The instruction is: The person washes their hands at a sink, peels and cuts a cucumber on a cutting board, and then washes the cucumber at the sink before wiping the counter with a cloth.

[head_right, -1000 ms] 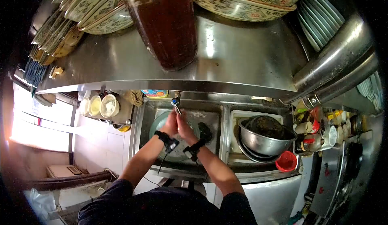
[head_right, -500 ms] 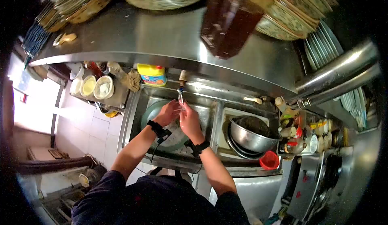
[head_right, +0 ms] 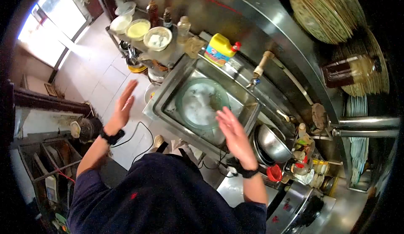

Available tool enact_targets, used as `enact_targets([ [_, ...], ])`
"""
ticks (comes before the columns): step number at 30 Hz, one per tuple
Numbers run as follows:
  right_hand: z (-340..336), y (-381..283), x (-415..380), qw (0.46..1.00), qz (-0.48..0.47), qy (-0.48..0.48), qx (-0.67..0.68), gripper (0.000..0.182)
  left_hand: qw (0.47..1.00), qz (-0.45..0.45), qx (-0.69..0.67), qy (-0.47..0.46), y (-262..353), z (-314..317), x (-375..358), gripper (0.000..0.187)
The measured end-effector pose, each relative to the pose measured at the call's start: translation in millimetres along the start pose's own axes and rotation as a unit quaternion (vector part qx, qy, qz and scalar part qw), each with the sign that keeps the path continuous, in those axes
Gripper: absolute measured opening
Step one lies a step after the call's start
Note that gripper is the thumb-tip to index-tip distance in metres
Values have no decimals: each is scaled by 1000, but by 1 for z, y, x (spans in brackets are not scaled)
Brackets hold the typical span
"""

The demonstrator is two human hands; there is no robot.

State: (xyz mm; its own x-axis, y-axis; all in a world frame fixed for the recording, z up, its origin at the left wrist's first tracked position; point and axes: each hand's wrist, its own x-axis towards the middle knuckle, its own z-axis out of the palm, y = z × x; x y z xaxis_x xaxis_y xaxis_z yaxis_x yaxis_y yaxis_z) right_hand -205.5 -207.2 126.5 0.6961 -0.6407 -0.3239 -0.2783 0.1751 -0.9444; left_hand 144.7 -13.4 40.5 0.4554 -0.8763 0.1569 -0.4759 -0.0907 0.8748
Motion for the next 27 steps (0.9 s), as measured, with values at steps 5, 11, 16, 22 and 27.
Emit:
enact_targets([
  [5, 54, -111, -55, 989, -121, -20, 83, 65, 984, -140, -10, 106, -19, -96, -117, 52],
  [11, 183, -21, 89, 958, -257, -122, -42, 52, 964, -193, -40, 178, -127, -85, -234, 58],
  [16, 253, 100, 99, 814, -252, -394, -346, 56, 940, -289, 164, 75, -63, -40, -333, 52],
  [22, 207, 98, 78, 728, -94, -618, -280, 62, 878, -433, -34, 201, 65, 36, -394, 59],
  [27, 276, 100, 74, 660, -54, -705, -255, 73, 816, -444, -46, 367, 91, 86, -395, 73],
])
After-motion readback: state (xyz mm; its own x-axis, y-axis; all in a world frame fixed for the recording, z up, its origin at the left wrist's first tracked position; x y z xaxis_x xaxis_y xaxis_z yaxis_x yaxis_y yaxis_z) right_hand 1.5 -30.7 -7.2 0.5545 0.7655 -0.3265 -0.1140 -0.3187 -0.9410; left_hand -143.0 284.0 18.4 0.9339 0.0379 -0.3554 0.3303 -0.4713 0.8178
